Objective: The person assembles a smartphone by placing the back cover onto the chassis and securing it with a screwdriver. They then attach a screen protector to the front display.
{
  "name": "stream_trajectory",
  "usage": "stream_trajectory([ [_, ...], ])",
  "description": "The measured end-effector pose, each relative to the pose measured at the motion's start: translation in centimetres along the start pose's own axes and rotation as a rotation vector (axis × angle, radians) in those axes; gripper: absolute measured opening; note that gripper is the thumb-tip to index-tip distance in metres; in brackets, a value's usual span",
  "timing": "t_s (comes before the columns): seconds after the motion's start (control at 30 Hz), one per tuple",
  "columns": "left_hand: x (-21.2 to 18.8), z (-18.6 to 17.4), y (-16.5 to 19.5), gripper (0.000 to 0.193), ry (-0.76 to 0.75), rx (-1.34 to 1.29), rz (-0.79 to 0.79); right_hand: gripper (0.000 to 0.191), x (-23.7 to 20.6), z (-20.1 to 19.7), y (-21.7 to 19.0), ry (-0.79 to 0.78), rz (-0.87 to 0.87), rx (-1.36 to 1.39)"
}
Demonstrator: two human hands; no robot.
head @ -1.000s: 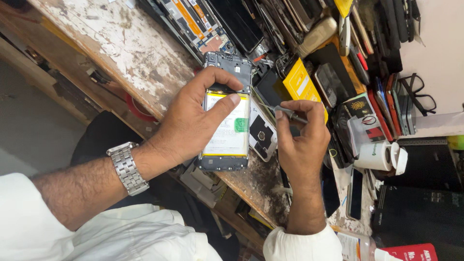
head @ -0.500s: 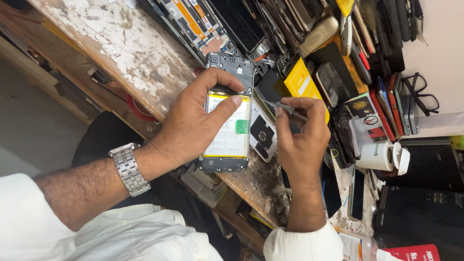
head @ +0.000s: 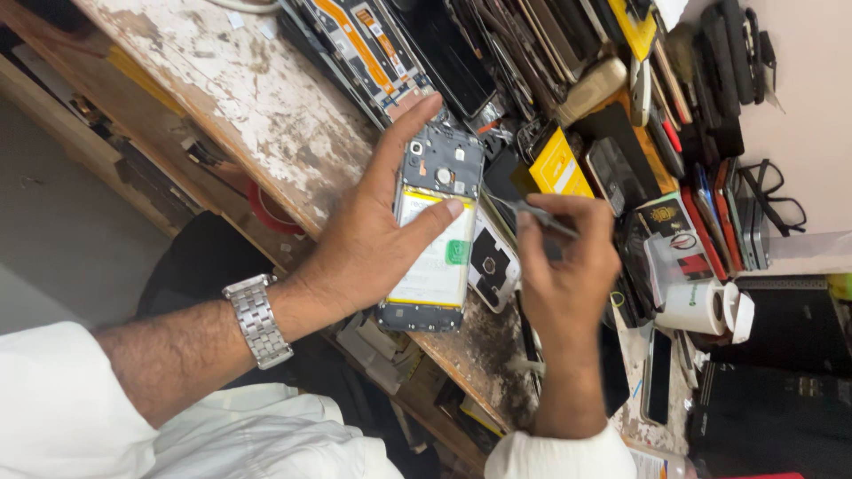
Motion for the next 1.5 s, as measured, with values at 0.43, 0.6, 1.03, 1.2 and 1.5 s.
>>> stream_trajectory([
  [0.43, -0.3, 0.5, -0.5, 0.024, -0.222, -0.169, -0.338, 0.028, -3.2, -2.1, -4.8, 0.09, 0.079, 0.446],
  [0.6, -0.3, 0.5, -0.2, 0.022, -0.245, -0.186, -0.337, 0.029, -3.2, -1.8, -4.8, 0.094, 0.093, 0.441],
  [1.03, -0.6, 0.2, -0.5, 0.014, -0.194, -0.181, -0.291, 0.03, -3.8, -0.9, -4.7, 0.084, 0.096, 0.409],
  [1.2, -0.6, 0.3, -0.6, 0.015, -0.206, -0.175, -0.302, 0.028, -4.0, -1.0, -4.6, 0.064, 0.06, 0.411],
  [1.5, -0.7, 0.3, -0.7, 0.027, -0.225, -0.188, -0.299, 0.032, -3.5, -1.4, -4.6, 0.009, -0.056, 0.359],
])
Point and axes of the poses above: each hand's wrist, its own x-axis towards the middle knuckle, its own z-axis out of the palm, y = z × x, the point moved 4 cm from there along x, towards the middle knuckle, and after that the axes turned 5 degrees about z, right-handed, at the moved point
